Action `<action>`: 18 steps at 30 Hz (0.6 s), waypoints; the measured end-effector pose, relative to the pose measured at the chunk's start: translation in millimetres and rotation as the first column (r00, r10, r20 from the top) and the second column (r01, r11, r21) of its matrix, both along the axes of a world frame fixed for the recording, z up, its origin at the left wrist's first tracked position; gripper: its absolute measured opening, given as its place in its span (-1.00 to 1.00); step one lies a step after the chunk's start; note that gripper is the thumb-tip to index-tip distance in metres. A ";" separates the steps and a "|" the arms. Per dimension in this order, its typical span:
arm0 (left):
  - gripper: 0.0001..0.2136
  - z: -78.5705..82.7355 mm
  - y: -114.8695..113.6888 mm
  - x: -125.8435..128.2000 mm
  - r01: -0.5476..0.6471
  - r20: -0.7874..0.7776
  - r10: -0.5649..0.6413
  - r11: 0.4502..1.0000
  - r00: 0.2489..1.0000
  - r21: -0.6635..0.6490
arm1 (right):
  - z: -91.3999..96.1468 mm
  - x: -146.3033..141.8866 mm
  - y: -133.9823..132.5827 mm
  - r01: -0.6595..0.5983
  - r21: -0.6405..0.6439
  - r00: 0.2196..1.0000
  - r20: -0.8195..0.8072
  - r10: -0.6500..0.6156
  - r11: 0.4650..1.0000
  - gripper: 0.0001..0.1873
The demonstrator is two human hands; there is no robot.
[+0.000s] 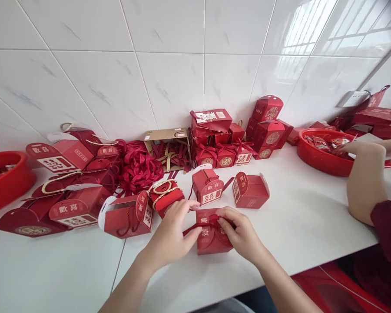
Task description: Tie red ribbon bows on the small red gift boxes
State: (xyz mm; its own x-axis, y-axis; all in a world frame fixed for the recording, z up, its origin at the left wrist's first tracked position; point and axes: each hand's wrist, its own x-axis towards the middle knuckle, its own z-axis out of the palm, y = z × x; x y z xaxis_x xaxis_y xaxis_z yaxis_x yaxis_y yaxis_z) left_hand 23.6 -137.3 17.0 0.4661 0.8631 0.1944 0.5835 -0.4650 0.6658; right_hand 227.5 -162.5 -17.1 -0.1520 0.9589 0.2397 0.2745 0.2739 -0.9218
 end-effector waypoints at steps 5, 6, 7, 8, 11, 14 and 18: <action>-0.84 -20.2 13.8 -16.6 0.011 0.146 0.044 0.934 0.988 -0.356 | -0.1 2.6 -1.5 -0.058 -0.104 0.998 -0.038 0.054 0.993 -0.79; -0.82 -24.9 15.8 -16.5 0.059 0.164 0.010 0.908 0.986 -0.414 | 0.2 2.4 -1.7 -0.067 -0.109 0.997 -0.041 0.063 0.992 -0.79; -0.81 -29.1 17.3 -16.0 0.110 0.182 -0.028 0.882 0.983 -0.457 | 0.5 1.7 -2.1 -0.066 -0.110 0.997 -0.041 0.062 0.992 -0.79; -0.79 -32.6 18.4 -15.5 0.152 0.202 -0.058 0.860 0.978 -0.488 | 0.7 0.7 -2.5 -0.057 -0.111 0.998 -0.039 0.053 0.992 -0.80; -0.77 -37.8 20.9 -17.7 0.173 0.219 -0.065 0.836 0.974 -0.521 | 0.6 -4.2 -4.6 0.004 -0.126 1.000 -0.030 -0.008 0.992 -0.80; -0.78 -33.1 23.5 -26.5 0.093 0.134 -0.030 0.861 0.991 -0.499 | 0.1 -9.9 -6.9 0.082 -0.154 0.996 -0.022 -0.087 0.985 -0.81; -0.88 -8.7 22.4 -36.5 -0.027 0.054 0.046 0.946 0.997 -0.323 | 0.8 -16.1 -7.6 0.178 -0.156 0.984 0.054 -0.171 0.972 -0.84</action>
